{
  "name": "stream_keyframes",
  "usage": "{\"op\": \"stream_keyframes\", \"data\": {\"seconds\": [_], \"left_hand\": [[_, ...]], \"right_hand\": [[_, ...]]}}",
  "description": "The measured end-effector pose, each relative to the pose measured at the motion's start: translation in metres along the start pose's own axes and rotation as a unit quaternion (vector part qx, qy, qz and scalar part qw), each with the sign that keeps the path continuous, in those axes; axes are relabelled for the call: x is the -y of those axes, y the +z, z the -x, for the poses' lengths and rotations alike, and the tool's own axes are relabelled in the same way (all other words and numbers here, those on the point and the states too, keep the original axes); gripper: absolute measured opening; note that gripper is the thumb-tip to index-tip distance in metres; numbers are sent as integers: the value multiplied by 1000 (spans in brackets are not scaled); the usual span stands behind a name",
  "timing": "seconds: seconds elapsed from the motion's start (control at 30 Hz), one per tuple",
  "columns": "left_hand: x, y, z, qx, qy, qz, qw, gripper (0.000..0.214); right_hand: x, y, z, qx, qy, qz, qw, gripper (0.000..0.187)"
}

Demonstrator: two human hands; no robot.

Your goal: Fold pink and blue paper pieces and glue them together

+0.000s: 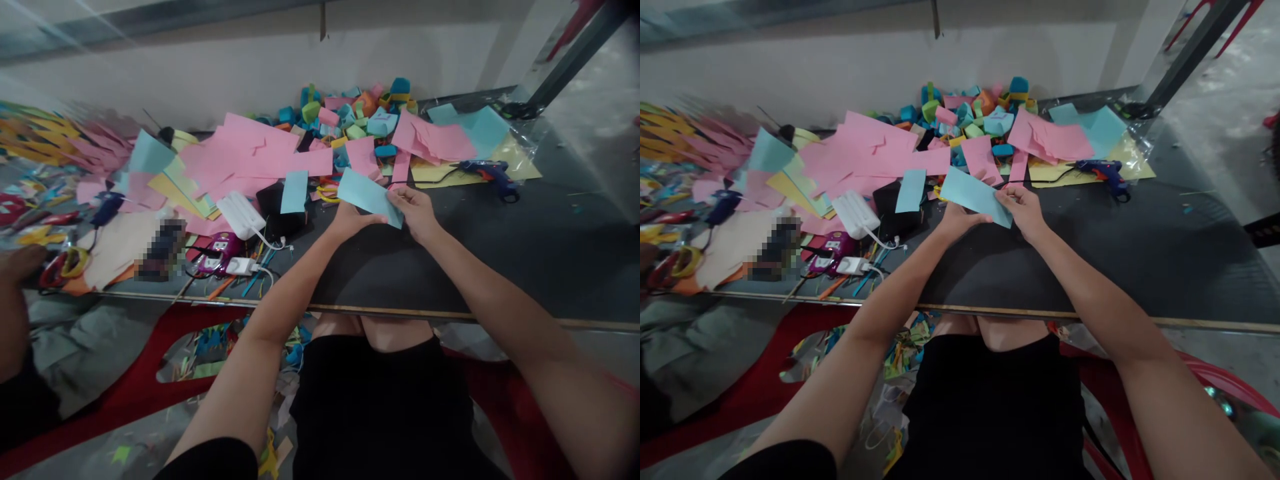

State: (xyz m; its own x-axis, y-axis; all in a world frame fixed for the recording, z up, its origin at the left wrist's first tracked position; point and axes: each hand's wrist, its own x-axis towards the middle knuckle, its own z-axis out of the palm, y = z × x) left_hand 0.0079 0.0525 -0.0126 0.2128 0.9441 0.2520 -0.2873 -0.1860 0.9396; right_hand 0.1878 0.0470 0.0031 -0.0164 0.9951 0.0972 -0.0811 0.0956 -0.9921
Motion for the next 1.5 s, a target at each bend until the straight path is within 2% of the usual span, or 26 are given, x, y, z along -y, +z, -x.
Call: {"op": "stream_keyframes", "data": {"seconds": [0.1,0.2,0.27,0.37,0.43,0.57,0.63,0.73,0.87,0.93,1.03,1.17,1.3,1.4,1.5], "left_hand": [[-2,6,2,16,-8,19,1000,83],[0,1,0,-21,-24,32,999,70],[3,-2,-3,-38,-24,47,998,67],[8,-3,-6,-23,-6,73,997,82],[13,-2,-7,-12,2,89,996,88],[18,-2,-6,18,-54,94,994,78],[17,-2,-3,44,-86,86,992,73],[11,-1,-1,72,-93,88,989,68],[0,3,0,93,-100,116,984,83],[-3,5,-1,84,-112,124,982,87],[-4,7,-1,47,-115,131,984,80],[-2,7,-2,-2,-109,133,985,62],[-1,4,-4,-54,-117,105,986,41],[1,1,-6,-74,-104,90,988,41],[3,0,-7,-78,-91,80,989,43]], "right_hand": [[5,3,6,43,24,7,999,52],[9,0,7,81,24,45,995,58],[9,-1,6,68,-15,85,994,59],[7,0,4,14,-56,83,995,61],[4,2,4,-11,-25,26,999,64],[-4,6,3,31,77,-39,996,67],[-6,7,4,38,87,-48,994,65],[-5,9,5,53,102,-79,990,61],[1,10,9,92,126,-86,984,54],[2,9,9,97,123,-79,985,56],[1,10,10,99,111,-68,987,62],[0,13,10,116,107,-63,985,60],[6,12,10,148,144,-56,977,53],[9,10,11,165,138,-32,976,53],[7,9,13,153,106,1,983,54]]}}
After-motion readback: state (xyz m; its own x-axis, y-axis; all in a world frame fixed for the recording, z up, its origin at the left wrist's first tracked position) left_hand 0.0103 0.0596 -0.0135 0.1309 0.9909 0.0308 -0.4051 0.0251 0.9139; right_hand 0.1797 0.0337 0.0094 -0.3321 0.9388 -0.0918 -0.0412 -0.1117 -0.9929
